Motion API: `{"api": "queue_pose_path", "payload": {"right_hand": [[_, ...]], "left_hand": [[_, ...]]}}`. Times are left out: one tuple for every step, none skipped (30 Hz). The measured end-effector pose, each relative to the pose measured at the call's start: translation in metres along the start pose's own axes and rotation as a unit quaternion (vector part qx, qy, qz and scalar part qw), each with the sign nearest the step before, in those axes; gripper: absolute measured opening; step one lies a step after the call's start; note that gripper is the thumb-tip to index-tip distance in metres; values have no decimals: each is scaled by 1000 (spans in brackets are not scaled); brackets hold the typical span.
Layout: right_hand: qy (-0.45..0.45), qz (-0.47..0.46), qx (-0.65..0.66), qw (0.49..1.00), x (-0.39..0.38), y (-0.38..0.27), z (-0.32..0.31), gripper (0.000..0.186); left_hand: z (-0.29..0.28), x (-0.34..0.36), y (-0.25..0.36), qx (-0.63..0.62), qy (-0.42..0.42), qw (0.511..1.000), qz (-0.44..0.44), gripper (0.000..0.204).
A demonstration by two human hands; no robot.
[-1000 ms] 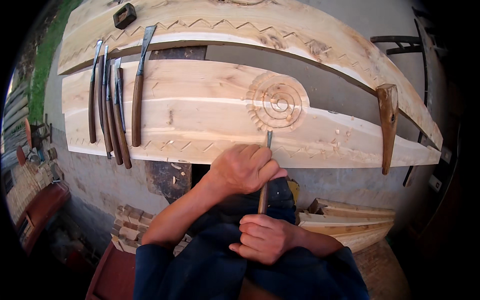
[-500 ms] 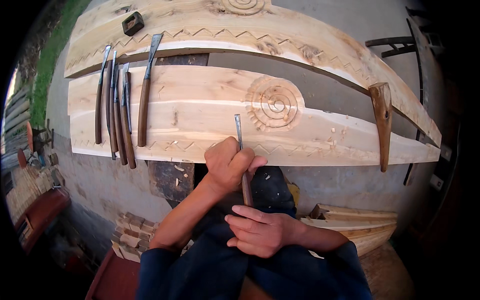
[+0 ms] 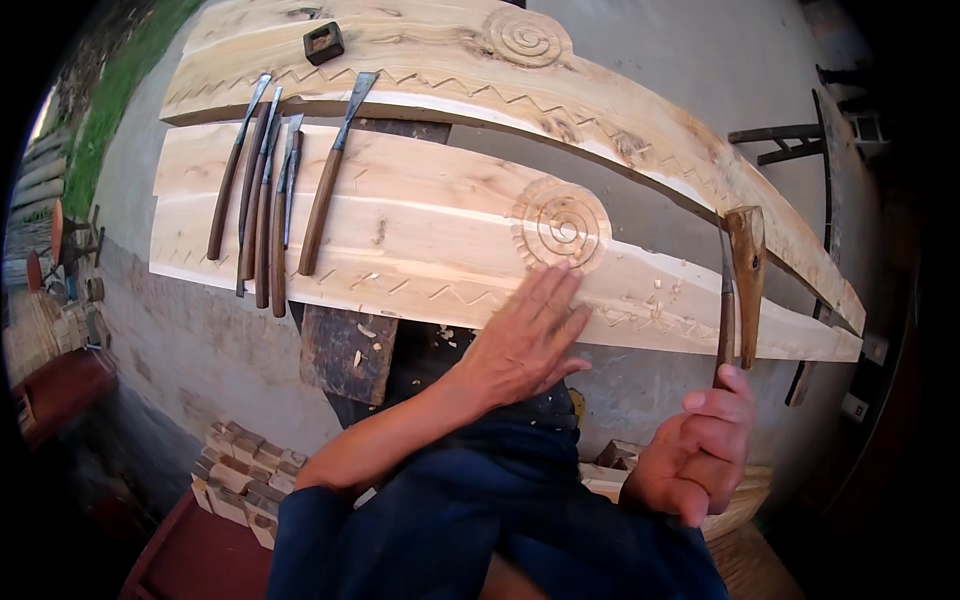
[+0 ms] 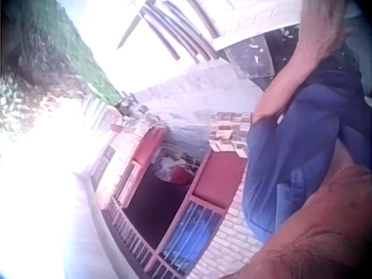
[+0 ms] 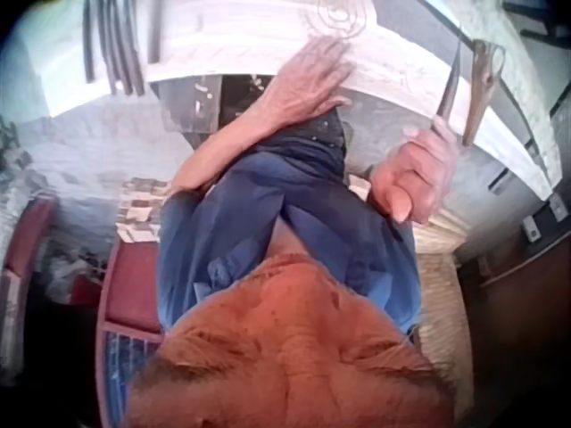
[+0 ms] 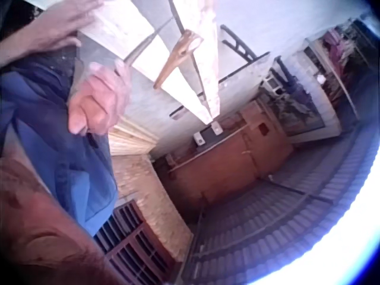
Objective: The person carves a spiral pattern into a wood plank using a chisel. They use both hands to carefully remove small wood shavings to define the circular design.
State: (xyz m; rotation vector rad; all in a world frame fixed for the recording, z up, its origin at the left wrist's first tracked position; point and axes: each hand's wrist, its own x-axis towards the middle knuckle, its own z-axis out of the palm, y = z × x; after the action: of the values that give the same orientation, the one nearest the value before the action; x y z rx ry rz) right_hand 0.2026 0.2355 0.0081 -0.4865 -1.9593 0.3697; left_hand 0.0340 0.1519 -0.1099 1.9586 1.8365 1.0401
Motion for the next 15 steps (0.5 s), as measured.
{"api": "queue_pose_path", "payload": {"right_hand": [[32, 17, 39, 999, 8, 11, 5, 67], [64, 35, 74, 995, 18, 22, 10, 68], [64, 34, 79, 994, 28, 29, 19, 68], [63, 77, 218, 971, 41, 34, 27, 68], [57, 118, 355, 926, 54, 38, 38, 67], [52, 110, 367, 922, 68, 42, 55, 67], [30, 124, 382, 915, 81, 44, 78, 66], [6, 137, 397, 908, 95, 45, 104, 64], [3, 145, 421, 895, 109, 47, 130, 64], [-4, 160, 446, 880, 123, 47, 157, 65], [-20, 158, 465, 871, 138, 51, 181, 66], [-35, 156, 480, 863, 154, 54, 204, 67], [-44, 163, 499, 850, 170, 46, 234, 67], [-53, 171, 514, 839, 181, 36, 263, 67], [-59, 190, 519, 831, 190, 21, 286, 64]], "left_hand": [[12, -16, 11, -105, -71, 990, 65, 53], [24, -36, 25, -212, -141, 958, 130, 48], [13, -43, 38, -198, -218, 947, 127, 42], [7, -46, 40, -190, -250, 941, 125, 39], [1, -51, 41, -181, -283, 934, 123, 37], [7, -58, 30, -127, -121, 979, 105, 36], [3, -56, 19, -57, 45, 994, 87, 35], [-1, -55, 9, -43, 100, 992, 57, 40], [-9, -46, 4, 5, 100, 995, 26, 46], [-17, -40, 4, 50, 98, 994, -11, 52], [-15, -32, 0, 57, 111, 992, -14, 52], [-12, -24, -6, 63, 68, 995, -24, 57], [-15, -24, -12, 78, 24, 996, -46, 62], [-15, -29, -18, 86, 35, 994, -55, 62], [-12, -36, -21, 82, 17, 995, -50, 64]]}}
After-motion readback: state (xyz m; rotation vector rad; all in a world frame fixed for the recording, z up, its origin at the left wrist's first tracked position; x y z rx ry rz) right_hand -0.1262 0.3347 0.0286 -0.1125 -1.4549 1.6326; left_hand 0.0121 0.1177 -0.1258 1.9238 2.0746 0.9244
